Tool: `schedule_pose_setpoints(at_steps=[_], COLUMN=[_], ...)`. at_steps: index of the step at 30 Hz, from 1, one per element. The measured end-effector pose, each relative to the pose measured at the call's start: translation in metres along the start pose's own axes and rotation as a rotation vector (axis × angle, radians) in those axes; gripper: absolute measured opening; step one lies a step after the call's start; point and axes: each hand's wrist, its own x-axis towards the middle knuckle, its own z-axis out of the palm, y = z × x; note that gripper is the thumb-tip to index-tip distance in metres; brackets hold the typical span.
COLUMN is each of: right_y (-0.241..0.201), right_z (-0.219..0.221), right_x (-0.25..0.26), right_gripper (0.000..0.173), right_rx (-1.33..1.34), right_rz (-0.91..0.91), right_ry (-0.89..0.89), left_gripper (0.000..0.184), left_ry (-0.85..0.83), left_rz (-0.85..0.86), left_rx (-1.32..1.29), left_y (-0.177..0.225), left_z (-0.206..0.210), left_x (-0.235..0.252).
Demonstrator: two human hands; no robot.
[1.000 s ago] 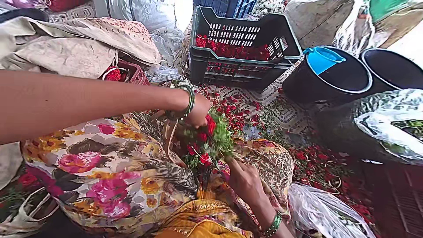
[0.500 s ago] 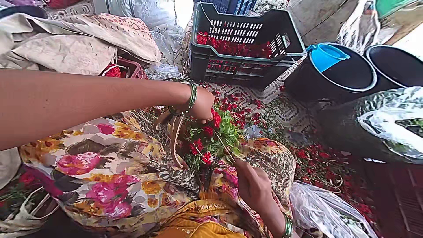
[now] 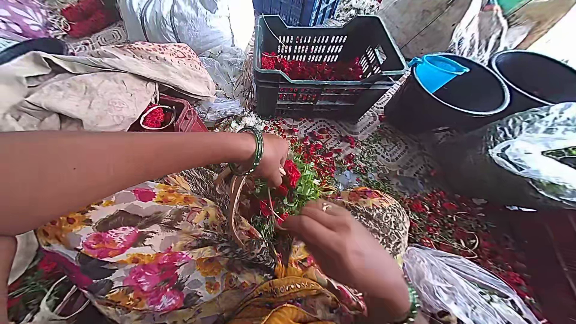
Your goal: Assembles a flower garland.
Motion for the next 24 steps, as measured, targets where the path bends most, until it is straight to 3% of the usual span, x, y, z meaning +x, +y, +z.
schedule_pose_setpoints(at_steps=[2, 5, 9, 15, 17, 21, 24], right_y=[0.033, 0.084, 0.118, 0.138, 0.133, 0.129, 0.113], right_z=[-0.026, -0.037, -0.013, 0.003, 0.006, 0.018, 0.019], right_x=[-0.008, -0.003, 0.036, 0.091, 0.106, 0.107, 0.080], right_gripper=[0.023, 0.028, 0.008, 0.009, 0.009, 0.012, 0.016], right_rx=[-0.010, 0.053, 0.196, 0.267, 0.230, 0.248, 0.193], right_rz=[0.061, 0.153, 0.248, 0.132, 0.113, 0.070, 0.223], right_ry=[-0.115, -0.057, 0.015, -0.421, -0.463, -0.218, 0.119], left_gripper=[0.016, 0.011, 0.015, 0.014, 0.012, 0.012, 0.018], left_ry=[0.018, 0.068, 0.173, 0.376, 0.342, 0.190, 0.114], left_rz=[0.080, 0.194, 0.304, 0.447, 0.414, 0.256, 0.215], left_rx=[0.168, 0.323, 0.515, 0.833, 0.861, 0.681, 0.400], left_y=[-0.001, 0.002, 0.008, 0.009, 0.010, 0.016, 0.008], left_z=[0.000, 0.006, 0.023, 0.041, 0.041, 0.026, 0.008], left_x=[-0.001, -0.003, -0.009, -0.010, -0.010, -0.010, -0.002])
